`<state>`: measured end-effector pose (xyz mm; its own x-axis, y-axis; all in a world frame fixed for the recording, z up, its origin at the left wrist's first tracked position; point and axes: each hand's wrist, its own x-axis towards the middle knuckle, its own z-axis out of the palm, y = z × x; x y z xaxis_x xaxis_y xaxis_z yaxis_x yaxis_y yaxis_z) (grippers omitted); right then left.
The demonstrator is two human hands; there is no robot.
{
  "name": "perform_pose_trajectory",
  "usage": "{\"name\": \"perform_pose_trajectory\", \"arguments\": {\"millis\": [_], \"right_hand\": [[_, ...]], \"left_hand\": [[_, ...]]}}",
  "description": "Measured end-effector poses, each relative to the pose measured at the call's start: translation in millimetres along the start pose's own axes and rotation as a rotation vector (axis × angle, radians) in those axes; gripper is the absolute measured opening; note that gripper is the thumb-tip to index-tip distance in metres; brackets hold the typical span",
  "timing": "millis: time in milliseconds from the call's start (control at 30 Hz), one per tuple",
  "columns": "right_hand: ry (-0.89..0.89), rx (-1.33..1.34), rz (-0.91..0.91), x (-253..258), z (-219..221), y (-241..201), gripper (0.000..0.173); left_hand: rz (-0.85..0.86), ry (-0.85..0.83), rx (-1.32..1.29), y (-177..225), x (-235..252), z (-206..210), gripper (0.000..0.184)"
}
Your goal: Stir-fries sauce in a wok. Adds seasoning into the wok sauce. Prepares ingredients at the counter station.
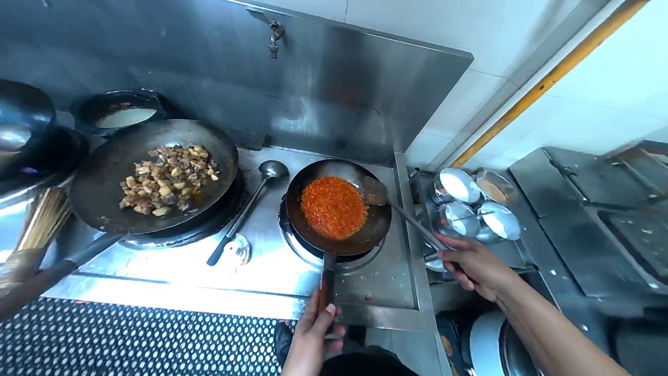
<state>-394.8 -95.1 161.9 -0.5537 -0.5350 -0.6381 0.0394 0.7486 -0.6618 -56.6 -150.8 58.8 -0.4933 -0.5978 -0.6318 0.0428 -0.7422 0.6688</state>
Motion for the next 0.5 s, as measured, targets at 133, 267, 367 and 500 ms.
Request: {"name": "perform_pose_trajectory", "arguments": {"millis": [133, 267, 367, 500], "right_hand": [[0.045, 0.236, 0.072, -9.4, 18.3, 3.0, 0.051], [0.098, 0.582, 0.199, -28.4, 64.5, -0.2, 0.042], [0.122, 0.779, 0.258, -27.7, 96.8, -15.9, 0.032], [0.117, 0.825, 0.246, 2.1, 120.4, -46.2, 0.024]], "left_hand": [[0.013, 0.012, 0.014, -2.4, -0.3, 1.7, 0.056], [0.023, -0.019, 0.037, -1.7, -1.9, 7.6, 0.060], [-0.023, -0.099, 0.043, -1.7, -1.4, 9.2, 0.067], [-0.039, -0.147, 0.067, -3.8, 6.0, 0.9, 0.070]]}}
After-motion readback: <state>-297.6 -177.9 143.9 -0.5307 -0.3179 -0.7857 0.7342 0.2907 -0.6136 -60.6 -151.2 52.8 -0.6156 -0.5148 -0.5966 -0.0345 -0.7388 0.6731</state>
